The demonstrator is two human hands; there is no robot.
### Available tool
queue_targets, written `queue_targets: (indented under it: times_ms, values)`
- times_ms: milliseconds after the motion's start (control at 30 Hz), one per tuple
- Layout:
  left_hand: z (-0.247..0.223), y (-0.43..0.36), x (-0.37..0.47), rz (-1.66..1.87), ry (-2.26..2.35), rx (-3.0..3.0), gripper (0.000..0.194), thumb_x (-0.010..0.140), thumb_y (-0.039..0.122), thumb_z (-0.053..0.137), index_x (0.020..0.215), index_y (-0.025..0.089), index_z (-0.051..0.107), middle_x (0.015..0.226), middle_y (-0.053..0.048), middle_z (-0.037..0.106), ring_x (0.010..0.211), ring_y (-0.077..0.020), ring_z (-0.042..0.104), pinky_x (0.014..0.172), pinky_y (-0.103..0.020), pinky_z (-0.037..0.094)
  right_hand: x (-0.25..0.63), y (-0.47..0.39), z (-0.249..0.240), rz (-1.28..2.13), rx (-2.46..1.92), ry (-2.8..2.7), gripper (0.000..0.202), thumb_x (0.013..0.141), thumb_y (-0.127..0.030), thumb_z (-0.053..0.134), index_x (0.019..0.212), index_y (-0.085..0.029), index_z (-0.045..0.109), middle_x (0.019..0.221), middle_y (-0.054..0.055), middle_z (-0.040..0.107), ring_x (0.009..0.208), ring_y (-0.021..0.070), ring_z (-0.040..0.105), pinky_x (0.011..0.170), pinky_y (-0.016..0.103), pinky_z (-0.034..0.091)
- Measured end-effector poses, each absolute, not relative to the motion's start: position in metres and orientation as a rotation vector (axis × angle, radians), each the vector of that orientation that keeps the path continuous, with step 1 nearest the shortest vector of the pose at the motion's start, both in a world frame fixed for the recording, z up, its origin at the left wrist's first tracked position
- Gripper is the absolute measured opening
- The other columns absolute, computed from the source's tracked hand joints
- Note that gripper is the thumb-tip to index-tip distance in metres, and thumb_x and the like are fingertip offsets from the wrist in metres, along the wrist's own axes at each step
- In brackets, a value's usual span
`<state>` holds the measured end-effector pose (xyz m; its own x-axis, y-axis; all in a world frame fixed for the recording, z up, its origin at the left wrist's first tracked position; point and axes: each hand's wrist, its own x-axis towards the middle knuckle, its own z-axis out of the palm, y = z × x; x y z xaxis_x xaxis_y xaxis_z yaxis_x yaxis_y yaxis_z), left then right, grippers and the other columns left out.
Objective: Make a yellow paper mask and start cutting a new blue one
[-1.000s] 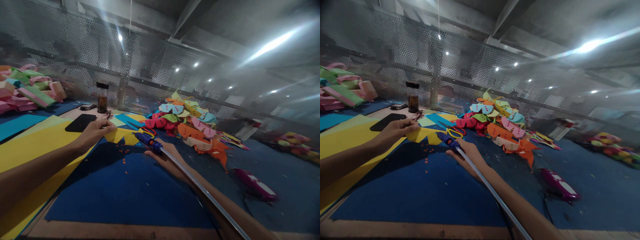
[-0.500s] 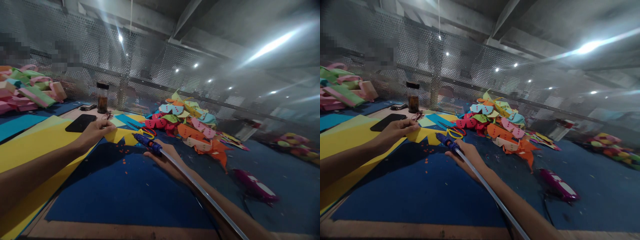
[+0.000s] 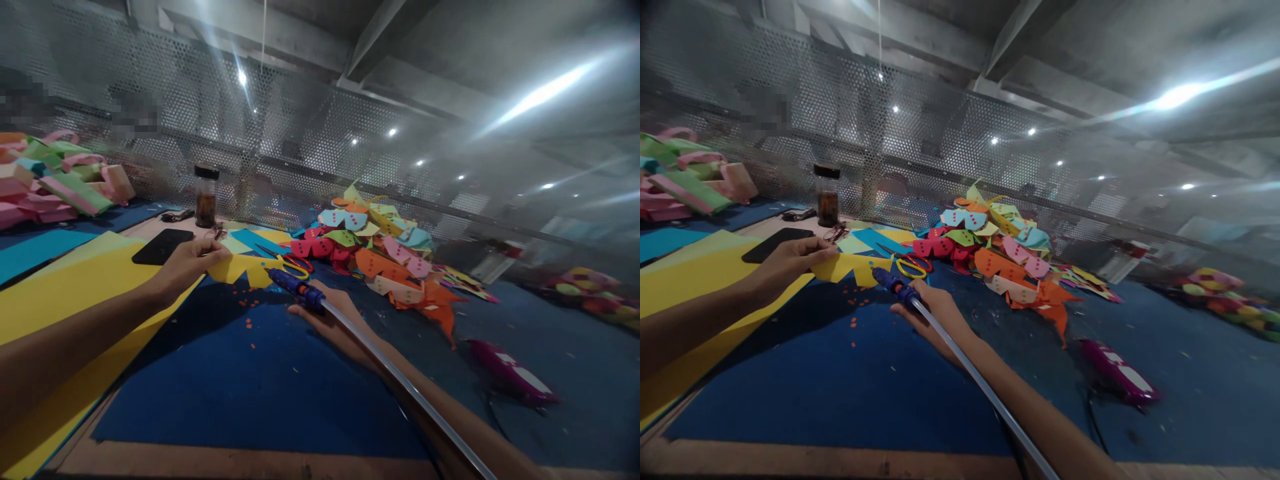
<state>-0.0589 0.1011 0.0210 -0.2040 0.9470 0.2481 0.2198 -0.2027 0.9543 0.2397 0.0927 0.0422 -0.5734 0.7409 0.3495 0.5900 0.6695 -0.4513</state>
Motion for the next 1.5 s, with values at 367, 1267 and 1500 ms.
queue_targets:
  times_ms: [367,1267,1500]
  values:
    - [0.0218,0.1005,-0.0592,1.459,1.395,1.415,0.037,0.066,0.053,0.077,0.078,0.019,0.07,0.073,-0.001,0.066,0.065,-0.0168,0.059,0.059,-0.026,0.044,0.2393,0.0928,0.0404,0.415,-1.042,-2.375,0.037,0.09,-0.056,0.06,0.084,-0.02,0.054,0.066,-0.003,0.057,0.057,0.0124,0.051,0.052,0.023,0.033]
    - [0.0209,0.0998,-0.0604,1.443,1.397,1.455,0.034,0.07,0.051,0.075,0.079,0.018,0.07,0.074,-0.002,0.065,0.068,-0.0173,0.058,0.059,-0.026,0.044,0.238,0.0932,0.0407,0.342,-1.096,-2.386,0.035,0.089,-0.054,0.061,0.083,-0.022,0.051,0.062,-0.003,0.057,0.055,0.0132,0.054,0.052,0.022,0.032]
    - [0.0205,0.1003,-0.0602,1.441,1.385,1.458,0.035,0.07,0.052,0.076,0.079,0.018,0.071,0.073,-0.002,0.066,0.067,-0.0172,0.058,0.061,-0.026,0.044,0.2376,0.0919,0.0426,0.372,-1.105,-2.382,0.033,0.089,-0.051,0.063,0.082,-0.022,0.05,0.063,-0.003,0.058,0.056,0.0136,0.054,0.053,0.023,0.031]
